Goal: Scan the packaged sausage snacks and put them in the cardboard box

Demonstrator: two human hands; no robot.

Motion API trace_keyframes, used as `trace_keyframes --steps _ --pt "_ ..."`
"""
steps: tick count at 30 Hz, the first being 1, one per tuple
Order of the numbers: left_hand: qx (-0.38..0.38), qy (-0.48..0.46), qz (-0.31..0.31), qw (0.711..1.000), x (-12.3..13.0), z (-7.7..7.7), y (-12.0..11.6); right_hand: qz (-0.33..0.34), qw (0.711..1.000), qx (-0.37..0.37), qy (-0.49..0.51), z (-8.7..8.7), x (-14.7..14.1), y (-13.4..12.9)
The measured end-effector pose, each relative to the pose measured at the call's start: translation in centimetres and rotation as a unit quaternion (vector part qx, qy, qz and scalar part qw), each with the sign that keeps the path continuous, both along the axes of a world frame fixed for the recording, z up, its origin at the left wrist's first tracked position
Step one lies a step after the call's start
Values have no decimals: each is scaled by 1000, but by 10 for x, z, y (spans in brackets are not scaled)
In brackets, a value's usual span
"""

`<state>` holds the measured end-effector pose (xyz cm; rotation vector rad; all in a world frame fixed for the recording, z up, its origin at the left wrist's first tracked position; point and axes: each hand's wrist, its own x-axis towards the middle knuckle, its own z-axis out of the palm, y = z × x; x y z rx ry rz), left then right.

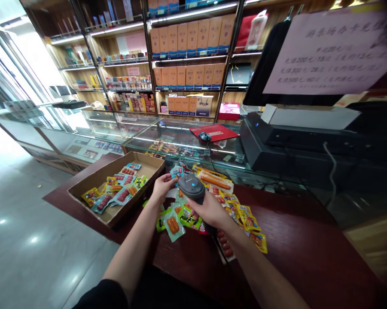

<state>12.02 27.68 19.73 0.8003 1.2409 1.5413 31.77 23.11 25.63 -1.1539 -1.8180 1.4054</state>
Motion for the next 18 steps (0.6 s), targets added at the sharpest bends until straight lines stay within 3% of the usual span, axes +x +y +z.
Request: trace_keyframes --steps 8,18 --pt "16 16 3 1000 3 22 -2 9 1000 15 9 2 3 -2" --pt "16 24 -5 1000 5 20 -1 -19 999 21 39 3 2 -3"
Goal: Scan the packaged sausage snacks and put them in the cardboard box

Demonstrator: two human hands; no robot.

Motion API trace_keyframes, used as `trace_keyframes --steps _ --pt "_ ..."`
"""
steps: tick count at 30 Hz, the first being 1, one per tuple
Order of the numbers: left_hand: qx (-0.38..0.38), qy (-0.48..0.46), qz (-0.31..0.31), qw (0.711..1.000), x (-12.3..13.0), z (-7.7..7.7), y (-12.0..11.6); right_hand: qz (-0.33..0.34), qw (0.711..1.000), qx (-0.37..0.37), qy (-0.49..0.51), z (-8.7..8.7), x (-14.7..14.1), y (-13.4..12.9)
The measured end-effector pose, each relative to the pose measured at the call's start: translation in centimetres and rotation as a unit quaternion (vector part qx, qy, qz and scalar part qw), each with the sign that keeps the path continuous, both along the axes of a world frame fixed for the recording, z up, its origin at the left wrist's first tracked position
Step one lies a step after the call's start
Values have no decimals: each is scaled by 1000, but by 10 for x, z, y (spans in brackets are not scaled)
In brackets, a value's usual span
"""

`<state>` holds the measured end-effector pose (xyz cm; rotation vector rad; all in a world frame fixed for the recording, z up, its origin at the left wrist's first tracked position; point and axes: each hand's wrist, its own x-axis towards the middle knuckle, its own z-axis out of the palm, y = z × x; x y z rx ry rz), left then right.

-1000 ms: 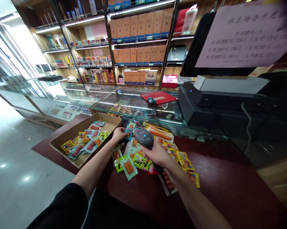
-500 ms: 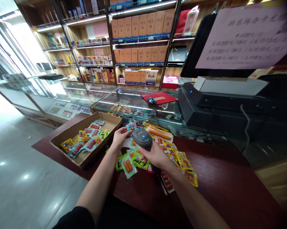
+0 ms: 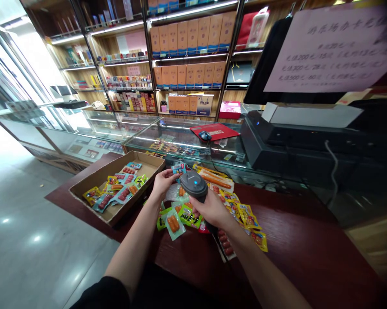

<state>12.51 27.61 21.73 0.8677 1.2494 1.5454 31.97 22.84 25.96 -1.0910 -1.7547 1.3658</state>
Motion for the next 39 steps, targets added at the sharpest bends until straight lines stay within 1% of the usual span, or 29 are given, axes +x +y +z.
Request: trace_keyframes --steps 4,7,12,14,18,20,22,25,28,32,36,39 --pt "2 -5 -1 1000 1 0 0 1 1000 12 -4 6 1 -2" --pt "4 10 0 1000 3 1 -2 3 1000 17 -8 9 2 -3" --pt "23 75 -42 996 6 4 -6 -1 1000 16 -12 14 2 -5" --pt "18 62 -41 997 6 3 -6 -3 1000 8 -9 16 1 -6" --pt "6 5 -6 1000 3 2 -4 4 1000 8 -5 13 1 -4" --pt "9 -5 -1 1000 -1 5 -4 3 1000 14 -12 10 2 -2" --pt "11 -8 11 1000 -8 11 -8 0 1000 18 -11 8 3 0" --pt "15 -7 41 999 -24 25 -18 6 1000 13 -2 8 3 2" --pt "35 4 75 997 -48 38 -34 12 1000 -9 -14 8 2 4" --pt "67 31 145 987 -89 53 -58 9 999 -43 2 -2 -1 8" --pt "106 66 245 962 -131 61 -82 19 998 -62 -2 -15 -4 13" --pt "122 79 327 934 -154 64 -96 33 996 -74 -26 -19 -6 13"
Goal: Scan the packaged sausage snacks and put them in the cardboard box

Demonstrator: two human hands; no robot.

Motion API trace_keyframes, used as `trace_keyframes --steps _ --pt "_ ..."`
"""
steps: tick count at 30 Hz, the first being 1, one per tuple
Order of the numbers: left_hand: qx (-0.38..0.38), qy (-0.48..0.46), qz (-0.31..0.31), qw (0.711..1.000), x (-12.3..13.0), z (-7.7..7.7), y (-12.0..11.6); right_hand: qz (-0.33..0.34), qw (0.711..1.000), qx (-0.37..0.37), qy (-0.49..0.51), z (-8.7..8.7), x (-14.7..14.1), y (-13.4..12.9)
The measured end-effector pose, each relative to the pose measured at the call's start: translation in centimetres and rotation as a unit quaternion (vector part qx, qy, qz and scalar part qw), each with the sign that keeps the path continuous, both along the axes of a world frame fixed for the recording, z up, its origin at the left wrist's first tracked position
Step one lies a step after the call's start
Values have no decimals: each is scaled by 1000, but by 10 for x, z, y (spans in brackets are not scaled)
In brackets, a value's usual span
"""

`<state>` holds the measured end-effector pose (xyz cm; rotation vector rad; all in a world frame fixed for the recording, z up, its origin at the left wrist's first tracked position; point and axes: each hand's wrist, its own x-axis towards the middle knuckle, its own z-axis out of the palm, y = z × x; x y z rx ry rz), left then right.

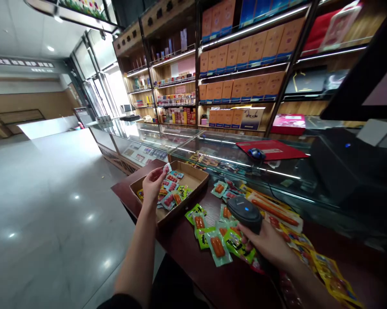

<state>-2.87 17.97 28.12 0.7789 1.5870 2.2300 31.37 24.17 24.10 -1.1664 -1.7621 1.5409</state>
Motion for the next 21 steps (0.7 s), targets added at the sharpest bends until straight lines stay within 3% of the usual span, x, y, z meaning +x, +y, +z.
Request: trace_keyframes --steps 4,7,10,13,15,19,21 --pt "-2 1 23 1000 -5 -1 -3 -9 1000 1 14 1 0 -1" --pt "-21 12 -37 999 15 -6 11 -23 1000 12 15 4 4 0" --pt "-76 39 -132 988 51 -21 35 -32 999 33 -2 11 10 3" --pt "-159 93 -246 952 92 -44 64 -49 998 43 3 22 16 4" --pt "-204 144 -288 925 115 -59 81 -62 997 37 13 30 18 4" --pt "-311 285 -259 869 147 -77 100 -73 996 43 10 37 21 4" --pt "-402 371 -219 808 157 -82 103 -76 996 50 13 38 23 5"
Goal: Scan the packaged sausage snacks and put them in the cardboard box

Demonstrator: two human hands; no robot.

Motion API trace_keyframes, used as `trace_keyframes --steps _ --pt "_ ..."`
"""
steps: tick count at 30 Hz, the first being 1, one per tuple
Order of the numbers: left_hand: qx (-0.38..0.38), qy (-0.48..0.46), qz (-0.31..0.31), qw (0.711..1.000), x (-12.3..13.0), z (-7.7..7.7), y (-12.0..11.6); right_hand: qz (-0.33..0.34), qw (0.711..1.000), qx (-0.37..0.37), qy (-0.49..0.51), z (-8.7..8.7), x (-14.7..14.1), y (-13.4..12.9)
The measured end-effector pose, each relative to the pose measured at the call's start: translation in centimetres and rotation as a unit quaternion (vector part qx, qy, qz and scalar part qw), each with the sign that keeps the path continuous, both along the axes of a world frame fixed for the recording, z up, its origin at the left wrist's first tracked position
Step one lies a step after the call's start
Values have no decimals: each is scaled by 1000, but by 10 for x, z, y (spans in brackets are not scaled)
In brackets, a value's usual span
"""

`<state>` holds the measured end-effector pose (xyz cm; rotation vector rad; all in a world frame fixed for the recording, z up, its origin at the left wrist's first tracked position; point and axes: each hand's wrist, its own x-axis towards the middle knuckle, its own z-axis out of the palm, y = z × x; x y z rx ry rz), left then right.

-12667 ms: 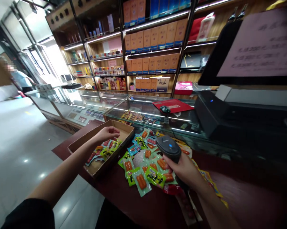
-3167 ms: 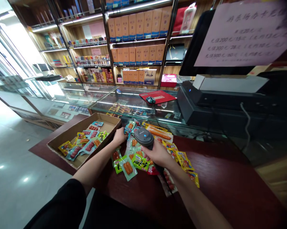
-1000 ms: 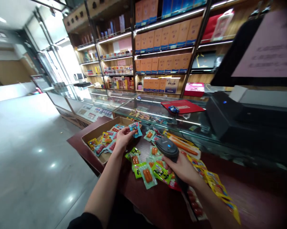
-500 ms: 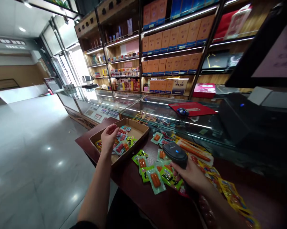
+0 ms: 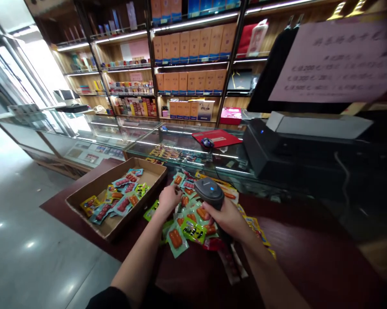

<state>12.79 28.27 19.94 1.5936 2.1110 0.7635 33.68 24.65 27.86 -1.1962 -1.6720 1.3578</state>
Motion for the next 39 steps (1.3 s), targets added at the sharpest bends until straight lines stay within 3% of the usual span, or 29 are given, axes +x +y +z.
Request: trace_keyframes --steps 3,8,12,19,22,24,26,28,31,33,36,39 --pt "-94 136 3 986 10 -4 2 -8 1000 11 -11 0 4 2" --pt "-126 170 -20 977 17 -5 5 -4 999 40 -21 -1 9 4" --pt "-111 133 -21 985 13 -10 7 -2 999 32 -9 -3 9 4" --pt "-60 -32 -9 998 0 -31 6 5 999 31 -7 -8 10 4" --pt "-18 -44 22 999 -8 -31 3 13 999 33 -1 -11 11 4" --pt "-5 -115 63 991 -14 -26 2 14 1000 26 2 -12 10 3" --pt "-20 -265 109 958 -19 -20 3 13 1000 15 5 -12 9 2" --pt "-47 -443 120 887 -23 -12 2 14 1000 12 10 -12 8 1" --pt "-72 -635 48 767 -27 2 -2 18 1000 25 7 -13 6 1" --pt "-70 -698 -6 713 -28 11 -6 20 999 37 -4 -13 6 1" --pt "-50 -740 -47 670 -24 20 -10 22 998 52 -26 -14 6 0" --pt "-41 -738 -45 672 -18 22 -5 19 998 56 -35 -13 5 -1"
